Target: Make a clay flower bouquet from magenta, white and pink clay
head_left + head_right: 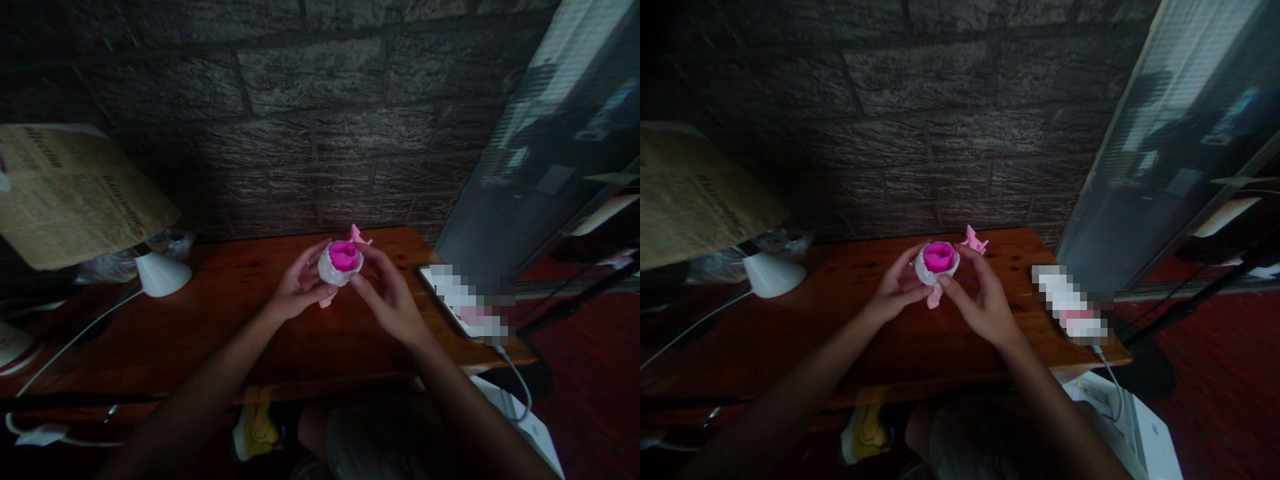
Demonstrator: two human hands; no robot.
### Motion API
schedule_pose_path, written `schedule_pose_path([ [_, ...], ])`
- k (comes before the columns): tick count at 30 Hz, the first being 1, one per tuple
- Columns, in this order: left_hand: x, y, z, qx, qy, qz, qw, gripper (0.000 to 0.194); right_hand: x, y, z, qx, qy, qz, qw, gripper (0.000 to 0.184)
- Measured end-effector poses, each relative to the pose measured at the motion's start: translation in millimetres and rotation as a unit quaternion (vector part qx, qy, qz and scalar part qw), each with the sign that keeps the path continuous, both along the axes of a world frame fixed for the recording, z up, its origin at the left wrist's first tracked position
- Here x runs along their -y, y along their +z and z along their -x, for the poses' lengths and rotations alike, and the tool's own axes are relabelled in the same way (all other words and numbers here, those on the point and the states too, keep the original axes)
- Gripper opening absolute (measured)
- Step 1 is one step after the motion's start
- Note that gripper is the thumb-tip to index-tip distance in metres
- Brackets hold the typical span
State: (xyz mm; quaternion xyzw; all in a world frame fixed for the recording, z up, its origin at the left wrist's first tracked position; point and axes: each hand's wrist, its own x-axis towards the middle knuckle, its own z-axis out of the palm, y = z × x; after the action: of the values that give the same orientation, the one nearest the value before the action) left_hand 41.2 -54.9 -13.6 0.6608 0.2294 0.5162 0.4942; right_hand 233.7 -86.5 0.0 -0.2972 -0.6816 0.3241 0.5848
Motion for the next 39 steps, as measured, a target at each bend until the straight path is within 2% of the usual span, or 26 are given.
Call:
schedule_pose_path([
  [3,3.0,1.1,-1.0,-0.002,-0.006,-0.011,1.0,0.085,2.2,10.2,-2.3,0.012,-0.029,-0.007,0.999,0.039],
  [6,6.2,2.7,-1.6,-0.018,-0.013,-0.022,0.999,0.086,5.4,22.1,-1.5,0.057,-0.05,-0.044,0.996,0.034],
  [9,7.4,4.2,-0.4,-0.03,-0.02,-0.05,0.998,0.084,7.7,30.0,-1.7,0.088,-0.029,-0.069,0.993,0.032],
  [13,6.0,4.2,2.2,-0.026,-0.043,-0.069,0.996,0.085,8.7,34.8,-6.3,0.096,-0.009,-0.058,0.994,0.038],
  [19,4.5,2.5,1.9,-0.018,-0.04,-0.08,0.996,0.069,12.1,44.0,-11.0,0.141,0.0,-0.113,0.984,0.035],
  [28,5.5,5.0,0.0,-0.003,-0.028,-0.065,0.998,0.061,12.8,46.6,-7.2,0.13,-0.02,-0.097,0.987,0.015],
  [39,4.5,5.5,0.6,0.011,-0.04,-0.081,0.996,0.064,14.5,47.2,-13.2,0.167,-0.02,-0.08,0.982,0.027],
])
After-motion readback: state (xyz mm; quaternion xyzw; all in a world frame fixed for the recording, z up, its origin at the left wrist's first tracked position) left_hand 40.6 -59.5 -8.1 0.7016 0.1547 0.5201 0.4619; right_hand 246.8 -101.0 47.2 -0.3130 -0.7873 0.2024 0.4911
